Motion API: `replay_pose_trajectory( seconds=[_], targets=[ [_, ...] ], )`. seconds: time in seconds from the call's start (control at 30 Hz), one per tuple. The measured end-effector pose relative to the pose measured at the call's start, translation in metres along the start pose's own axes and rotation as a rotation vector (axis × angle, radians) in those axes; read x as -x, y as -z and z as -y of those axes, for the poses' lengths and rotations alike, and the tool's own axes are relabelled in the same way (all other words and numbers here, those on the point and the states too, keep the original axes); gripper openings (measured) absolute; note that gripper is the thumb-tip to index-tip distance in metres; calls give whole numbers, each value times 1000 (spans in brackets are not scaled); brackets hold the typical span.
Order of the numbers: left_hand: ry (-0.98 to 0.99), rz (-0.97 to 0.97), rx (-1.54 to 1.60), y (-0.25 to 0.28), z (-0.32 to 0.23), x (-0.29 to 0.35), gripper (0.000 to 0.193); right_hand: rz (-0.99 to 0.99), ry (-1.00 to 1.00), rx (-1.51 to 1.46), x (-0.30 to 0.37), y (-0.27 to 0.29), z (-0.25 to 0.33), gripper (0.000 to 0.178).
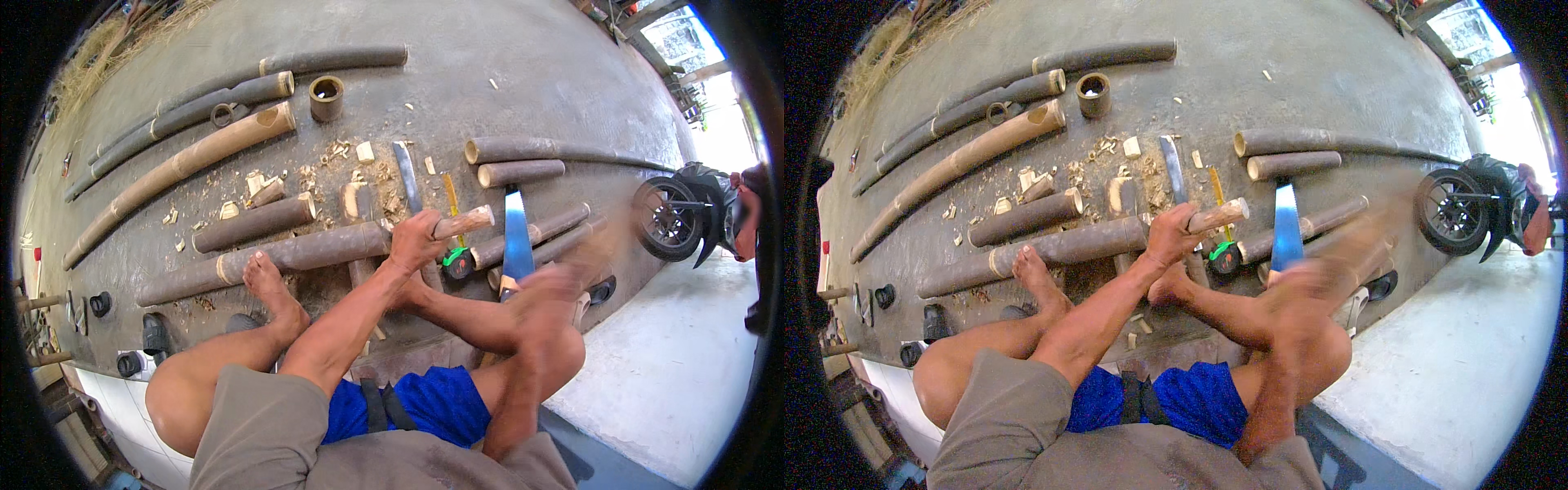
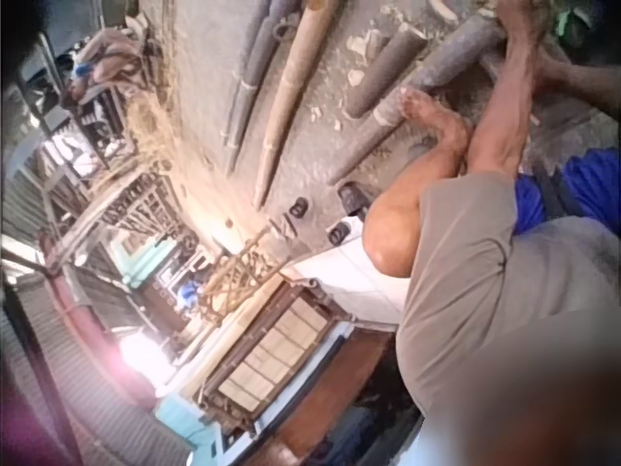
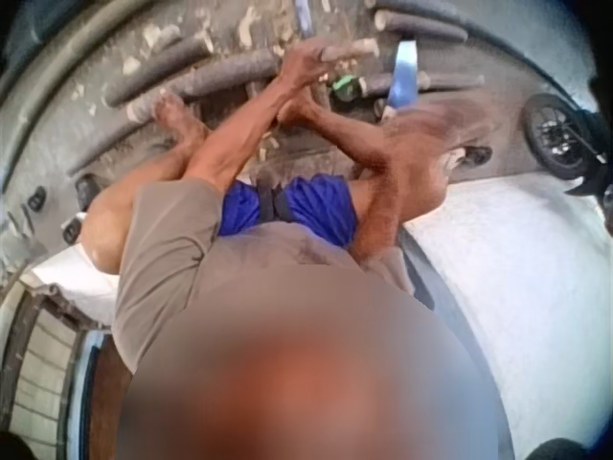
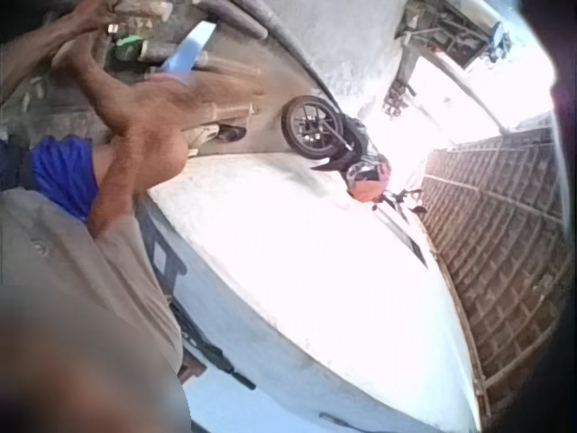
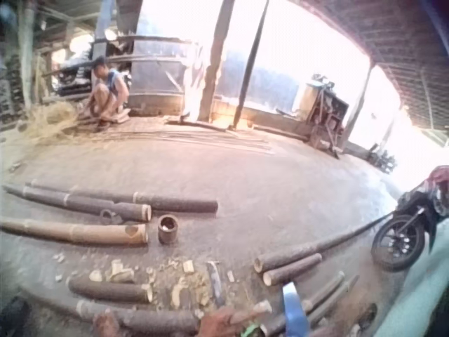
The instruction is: The person sits on the floor and uses a hand saw and a wooden mallet to cut and shape bamboo poles. They saw through a pole, then use the mallet to drive a piece of wood into the cut section to split or separate it.
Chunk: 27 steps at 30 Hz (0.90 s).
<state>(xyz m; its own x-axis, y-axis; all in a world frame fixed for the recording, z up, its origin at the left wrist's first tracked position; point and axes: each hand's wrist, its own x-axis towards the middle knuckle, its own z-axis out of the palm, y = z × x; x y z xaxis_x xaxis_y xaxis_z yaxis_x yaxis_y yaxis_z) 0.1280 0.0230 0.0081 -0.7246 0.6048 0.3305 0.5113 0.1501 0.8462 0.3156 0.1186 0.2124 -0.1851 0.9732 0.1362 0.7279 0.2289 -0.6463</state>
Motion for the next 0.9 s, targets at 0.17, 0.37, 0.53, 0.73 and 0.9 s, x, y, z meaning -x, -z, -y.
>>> replay_pose_trajectory(
  seconds=[0.17, 0.37, 0.53, 0.73, 0.9],
  targets=[
    [41, 104, -70, 9, 3, 3, 26, 508, -102, -173, 23, 2, -24, 41],
    [57, 100, -32, 4, 7, 2, 29, -212, -108, -849, -42, 53, 12, 42],
    [137, 233, -116, 10, 16, 1, 28, 218, -192, 219, 40, 22, 56, 42],
    [42, 134, -86, 13, 13, 9, 27, 22, -168, -372, -17, 51, 6, 33],
    [52, 198, -99, 15, 15, 5, 26, -222, 4, 0, -2, 13, 29, 27]
  ],
)
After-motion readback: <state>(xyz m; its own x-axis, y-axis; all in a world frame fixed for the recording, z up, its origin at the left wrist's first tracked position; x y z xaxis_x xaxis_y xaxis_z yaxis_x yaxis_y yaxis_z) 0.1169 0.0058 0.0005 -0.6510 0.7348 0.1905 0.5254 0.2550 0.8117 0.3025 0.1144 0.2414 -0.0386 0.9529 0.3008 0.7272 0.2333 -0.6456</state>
